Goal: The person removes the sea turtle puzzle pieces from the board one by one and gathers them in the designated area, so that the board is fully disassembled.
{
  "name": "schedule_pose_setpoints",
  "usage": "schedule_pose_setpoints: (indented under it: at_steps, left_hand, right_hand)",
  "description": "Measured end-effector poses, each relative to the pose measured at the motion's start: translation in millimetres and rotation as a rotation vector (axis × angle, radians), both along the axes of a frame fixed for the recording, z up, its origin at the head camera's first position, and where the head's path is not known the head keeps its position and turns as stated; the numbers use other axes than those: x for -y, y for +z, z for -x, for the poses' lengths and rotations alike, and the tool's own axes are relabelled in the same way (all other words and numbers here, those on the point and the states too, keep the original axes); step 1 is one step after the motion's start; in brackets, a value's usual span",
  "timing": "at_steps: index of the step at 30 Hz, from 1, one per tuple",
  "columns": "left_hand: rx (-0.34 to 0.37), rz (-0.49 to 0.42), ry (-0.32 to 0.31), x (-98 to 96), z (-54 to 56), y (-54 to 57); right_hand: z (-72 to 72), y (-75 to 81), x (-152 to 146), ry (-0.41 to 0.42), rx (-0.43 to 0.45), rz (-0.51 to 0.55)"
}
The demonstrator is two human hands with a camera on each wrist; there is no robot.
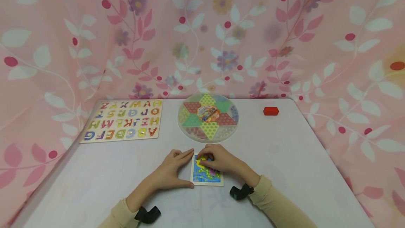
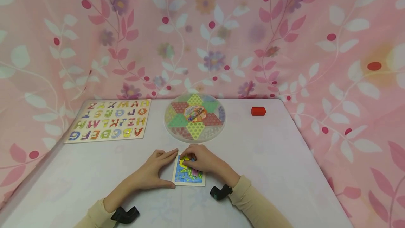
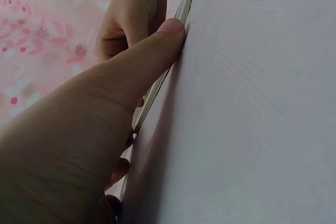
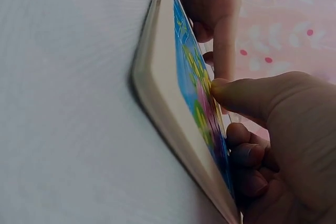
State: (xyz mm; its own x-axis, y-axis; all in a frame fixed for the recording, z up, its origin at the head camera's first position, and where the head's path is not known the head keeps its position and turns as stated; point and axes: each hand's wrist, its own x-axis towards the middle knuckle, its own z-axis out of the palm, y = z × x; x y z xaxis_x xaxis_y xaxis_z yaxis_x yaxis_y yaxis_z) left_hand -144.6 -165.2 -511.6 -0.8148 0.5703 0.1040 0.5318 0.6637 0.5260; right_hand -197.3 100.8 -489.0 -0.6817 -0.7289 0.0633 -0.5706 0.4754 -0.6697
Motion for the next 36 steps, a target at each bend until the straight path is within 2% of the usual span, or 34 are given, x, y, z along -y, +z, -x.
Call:
schedule_pose_setpoints:
  at_steps: [12,19,23,27,36]
  left_hand:
    - [-0.009,-0.012,-0.012,0.4,2.5,-0.7]
    - [0.012,-0.016,-0.005,0.0,4.1,1.4]
    - [0.000,-0.005,-0.007,-0.5,5.1,2.8]
    - [-0.019,-0.006,-0.015,-0.1,5.0,3.2]
    - [-0.008,-0.013,-0.013,-0.2,2.3,0.5]
  right_hand:
    - [-0.7,-0.7,2.4,-0.012,0.000,0.017]
    - [1.0,0.6,2.9,-0.024,0.002,0.021]
    - [2.6,0.1,2.8,-0.017,-0.020,0.020]
    - [1.4,1.0,2.9,-0.022,-0.020,0.005]
    - [-5.6,2.0,10.2,-0.056,-0.011,-0.068]
